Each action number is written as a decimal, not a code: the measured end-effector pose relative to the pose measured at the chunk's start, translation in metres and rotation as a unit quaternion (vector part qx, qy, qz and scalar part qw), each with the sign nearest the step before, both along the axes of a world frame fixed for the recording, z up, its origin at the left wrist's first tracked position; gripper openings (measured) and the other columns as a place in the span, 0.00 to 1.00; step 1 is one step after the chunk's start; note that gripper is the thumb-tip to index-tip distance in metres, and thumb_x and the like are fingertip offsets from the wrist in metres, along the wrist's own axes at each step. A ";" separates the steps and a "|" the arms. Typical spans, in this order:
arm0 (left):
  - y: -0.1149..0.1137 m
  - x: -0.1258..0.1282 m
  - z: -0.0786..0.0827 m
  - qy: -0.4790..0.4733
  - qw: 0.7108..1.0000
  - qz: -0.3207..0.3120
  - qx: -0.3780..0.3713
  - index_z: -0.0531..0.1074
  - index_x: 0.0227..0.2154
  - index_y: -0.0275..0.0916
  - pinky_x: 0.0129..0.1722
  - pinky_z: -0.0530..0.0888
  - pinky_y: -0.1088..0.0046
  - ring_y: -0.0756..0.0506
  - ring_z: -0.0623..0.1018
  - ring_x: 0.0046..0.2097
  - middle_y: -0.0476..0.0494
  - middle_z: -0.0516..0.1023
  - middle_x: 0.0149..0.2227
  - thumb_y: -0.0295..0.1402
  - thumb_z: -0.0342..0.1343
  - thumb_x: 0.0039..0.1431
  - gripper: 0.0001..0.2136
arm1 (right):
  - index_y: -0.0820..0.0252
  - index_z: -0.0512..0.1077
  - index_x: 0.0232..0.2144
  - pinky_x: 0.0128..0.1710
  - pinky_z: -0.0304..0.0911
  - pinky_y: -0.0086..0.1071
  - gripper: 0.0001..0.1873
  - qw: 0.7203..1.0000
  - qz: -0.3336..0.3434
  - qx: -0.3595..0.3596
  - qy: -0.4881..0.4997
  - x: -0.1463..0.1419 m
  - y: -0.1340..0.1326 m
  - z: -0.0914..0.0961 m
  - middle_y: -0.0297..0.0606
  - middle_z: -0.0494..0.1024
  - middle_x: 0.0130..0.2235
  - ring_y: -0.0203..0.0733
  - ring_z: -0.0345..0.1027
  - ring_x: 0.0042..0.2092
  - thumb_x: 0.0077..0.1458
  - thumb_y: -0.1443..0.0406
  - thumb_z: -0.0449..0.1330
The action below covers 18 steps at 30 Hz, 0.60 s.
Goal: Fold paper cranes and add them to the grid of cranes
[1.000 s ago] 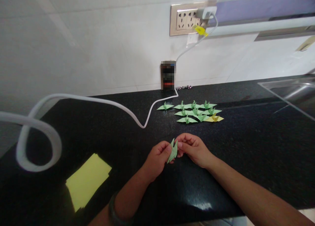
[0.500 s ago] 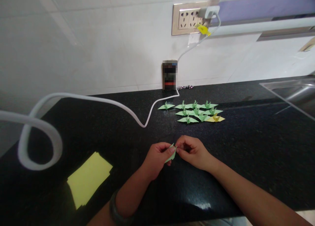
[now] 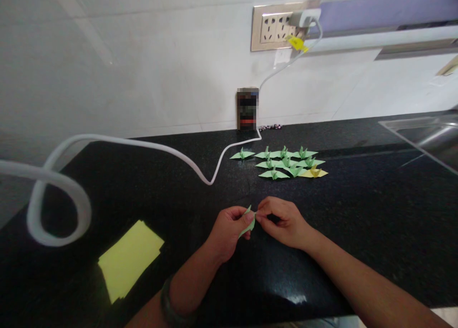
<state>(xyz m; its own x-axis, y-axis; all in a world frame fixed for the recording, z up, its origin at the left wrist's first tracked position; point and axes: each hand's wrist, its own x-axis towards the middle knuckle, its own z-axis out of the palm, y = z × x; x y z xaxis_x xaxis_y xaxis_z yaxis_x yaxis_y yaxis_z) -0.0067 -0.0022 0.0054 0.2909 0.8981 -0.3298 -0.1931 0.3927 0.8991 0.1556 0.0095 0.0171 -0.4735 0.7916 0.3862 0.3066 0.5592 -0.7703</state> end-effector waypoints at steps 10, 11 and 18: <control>0.000 0.001 0.005 -0.007 1.000 0.013 -0.013 0.68 0.22 0.32 0.18 0.59 0.79 0.56 0.62 0.18 0.52 0.64 0.17 0.39 0.58 0.42 0.13 | 0.58 0.66 0.28 0.30 0.60 0.29 0.03 1.000 -0.023 0.013 -0.013 -0.004 -0.001 0.002 0.36 0.69 0.27 0.34 0.63 0.29 0.48 0.69 0.53; 0.000 0.001 0.005 -0.006 1.000 0.017 -0.011 0.69 0.22 0.32 0.18 0.59 0.79 0.56 0.62 0.18 0.52 0.64 0.17 0.39 0.58 0.42 0.13 | 0.58 0.66 0.28 0.30 0.60 0.29 0.03 0.999 -0.024 0.016 -0.018 -0.005 -0.001 0.002 0.36 0.69 0.27 0.34 0.63 0.29 0.48 0.70 0.53; 0.000 0.002 0.004 -0.021 0.999 0.036 -0.014 0.69 0.24 0.32 0.19 0.59 0.79 0.56 0.62 0.19 0.52 0.64 0.18 0.36 0.58 0.43 0.10 | 0.58 0.67 0.30 0.32 0.61 0.30 0.05 0.999 -0.024 0.045 -0.016 -0.005 -0.001 -0.001 0.37 0.70 0.30 0.36 0.64 0.32 0.49 0.70 0.53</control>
<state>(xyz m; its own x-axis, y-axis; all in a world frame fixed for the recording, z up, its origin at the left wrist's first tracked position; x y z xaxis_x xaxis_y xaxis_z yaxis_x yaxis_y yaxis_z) -0.0048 -0.0018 0.0093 0.2396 0.9081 -0.3435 -0.2592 0.4008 0.8787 0.1504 0.0087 0.0162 -0.4490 0.7771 0.4411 0.3588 0.6089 -0.7074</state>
